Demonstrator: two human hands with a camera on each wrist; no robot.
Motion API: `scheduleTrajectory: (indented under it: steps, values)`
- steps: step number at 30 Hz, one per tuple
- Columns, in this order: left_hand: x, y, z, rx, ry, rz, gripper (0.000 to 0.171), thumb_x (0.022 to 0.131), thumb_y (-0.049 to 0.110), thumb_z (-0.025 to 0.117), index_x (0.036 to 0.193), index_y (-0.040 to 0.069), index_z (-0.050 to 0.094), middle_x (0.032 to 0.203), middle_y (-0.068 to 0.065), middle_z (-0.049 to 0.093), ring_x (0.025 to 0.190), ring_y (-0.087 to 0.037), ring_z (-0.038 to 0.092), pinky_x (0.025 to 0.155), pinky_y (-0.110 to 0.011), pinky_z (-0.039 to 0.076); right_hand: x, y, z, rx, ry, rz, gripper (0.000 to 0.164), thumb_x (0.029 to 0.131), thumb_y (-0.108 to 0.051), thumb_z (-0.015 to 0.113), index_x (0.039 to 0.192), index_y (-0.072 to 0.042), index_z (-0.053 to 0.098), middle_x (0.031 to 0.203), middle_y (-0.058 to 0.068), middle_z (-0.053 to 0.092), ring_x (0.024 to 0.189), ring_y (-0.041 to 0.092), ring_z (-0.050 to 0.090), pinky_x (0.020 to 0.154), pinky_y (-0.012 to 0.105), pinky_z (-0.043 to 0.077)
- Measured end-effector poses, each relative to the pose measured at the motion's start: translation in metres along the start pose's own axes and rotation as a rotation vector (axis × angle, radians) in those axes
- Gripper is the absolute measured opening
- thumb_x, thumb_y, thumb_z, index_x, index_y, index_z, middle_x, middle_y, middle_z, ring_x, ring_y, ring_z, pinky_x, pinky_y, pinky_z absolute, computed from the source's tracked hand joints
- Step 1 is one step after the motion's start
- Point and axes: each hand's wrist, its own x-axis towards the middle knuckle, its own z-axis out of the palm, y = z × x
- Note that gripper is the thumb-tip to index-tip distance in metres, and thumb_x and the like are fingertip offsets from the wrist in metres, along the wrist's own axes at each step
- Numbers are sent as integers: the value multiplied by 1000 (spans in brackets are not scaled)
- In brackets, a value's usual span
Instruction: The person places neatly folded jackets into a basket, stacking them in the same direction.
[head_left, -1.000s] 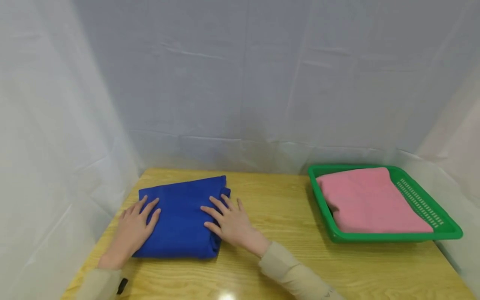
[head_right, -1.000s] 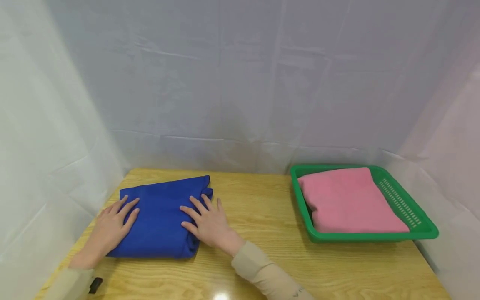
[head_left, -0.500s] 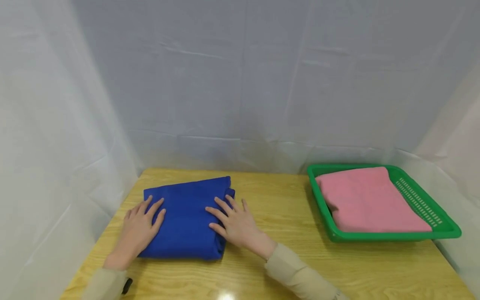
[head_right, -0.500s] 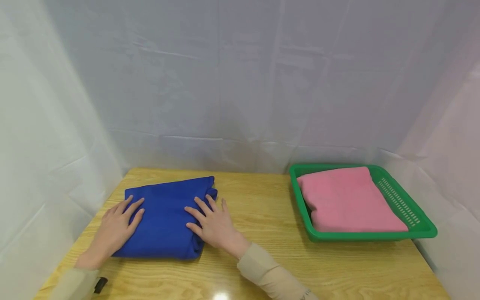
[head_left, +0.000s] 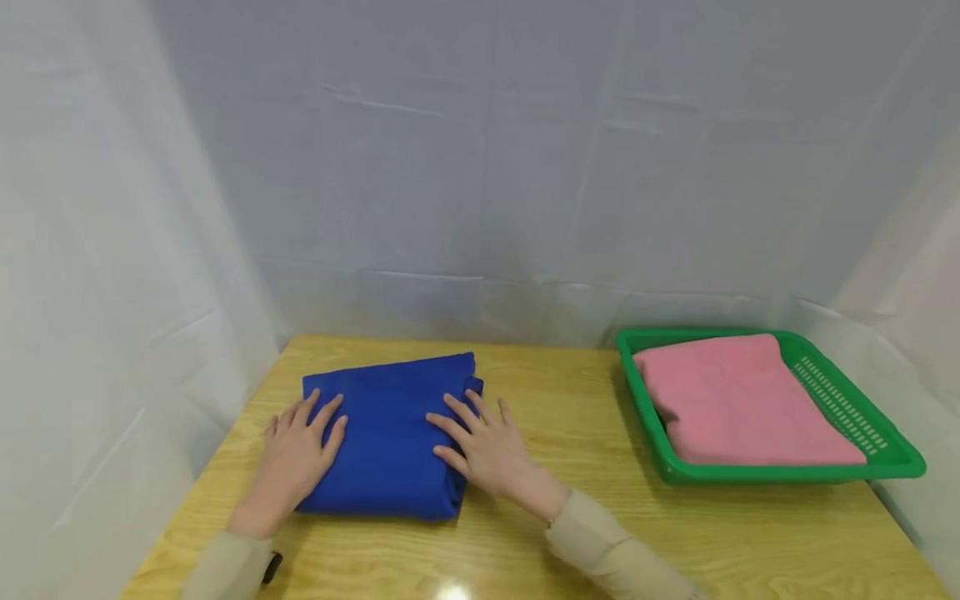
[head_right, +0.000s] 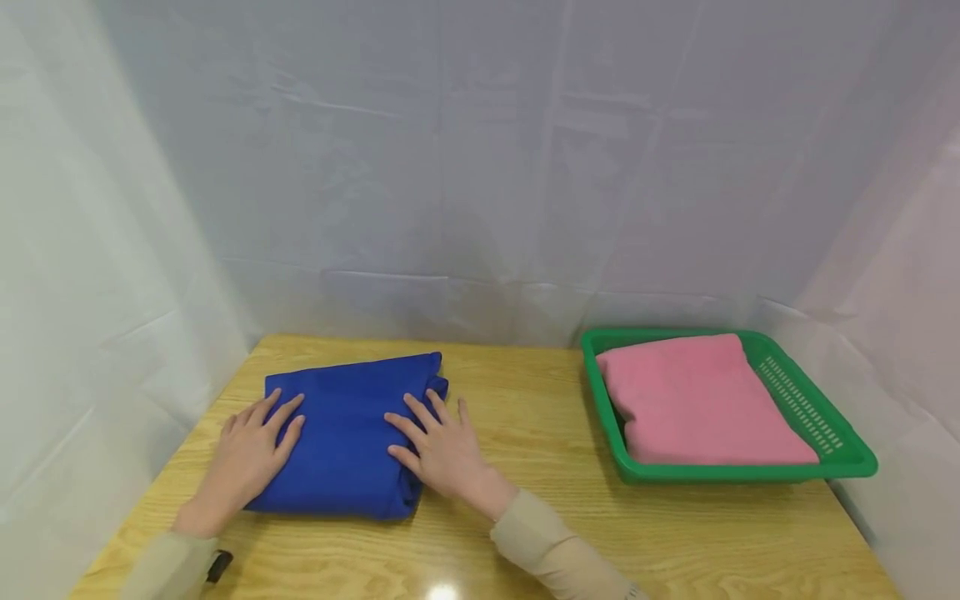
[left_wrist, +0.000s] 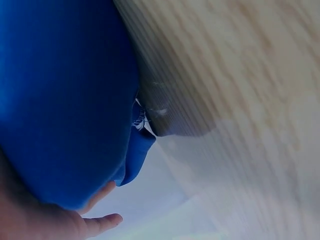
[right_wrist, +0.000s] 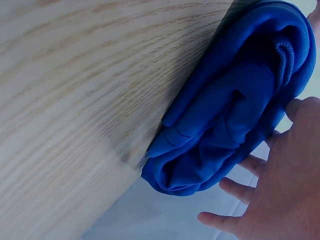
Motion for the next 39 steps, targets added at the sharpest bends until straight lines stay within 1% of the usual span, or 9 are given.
scheduleTrajectory:
  steps: [7,11,14,17,20,25,31,39]
  values:
    - [0,5,3,6,39,23,50,108,38,46,147,7,54,153,-31,39,139,-53,34,109,-76,21,-5,3,-1,-5,-24,15,54,107,-56,32,158,-37,35,165,-1,32,151,32,30,113,64,32]
    - [1,9,3,17,51,42,49,107,35,48,146,6,54,152,-32,40,137,-54,36,109,-72,25,-7,5,0,-5,-11,15,54,107,-56,33,158,-37,36,165,0,32,150,32,31,113,65,33]
    - [1,13,3,36,48,52,49,107,34,48,146,5,54,152,-33,40,136,-54,38,109,-69,29,-10,7,-1,4,-9,18,54,107,-55,34,157,-36,37,164,1,33,150,33,31,112,65,33]
    - [2,18,4,48,40,55,49,107,34,49,147,5,54,152,-33,40,136,-54,38,110,-68,29,-15,9,-3,23,-12,25,53,107,-55,36,157,-36,38,164,1,33,150,34,31,112,66,33]
    - [3,21,7,47,42,55,49,107,34,48,147,5,54,152,-33,40,136,-54,38,110,-68,30,-19,12,-4,36,-2,25,53,107,-54,37,156,-35,40,163,2,34,150,35,32,111,67,34]
    - [5,26,13,30,66,54,49,107,34,50,146,5,54,151,-33,42,136,-53,39,110,-68,29,-24,17,-4,34,9,25,53,107,-53,38,156,-34,40,163,3,35,149,35,32,111,67,34]
    - [6,34,15,26,88,66,48,105,33,53,144,5,56,149,-32,44,134,-54,41,108,-69,31,-30,24,-2,32,22,23,53,107,-53,39,156,-34,40,163,3,35,149,35,32,111,67,33]
    - [10,47,16,30,64,77,48,106,35,52,145,6,56,150,-31,44,134,-53,42,108,-68,33,-41,32,2,55,9,55,53,107,-53,38,157,-35,38,164,1,33,150,35,30,112,68,31]
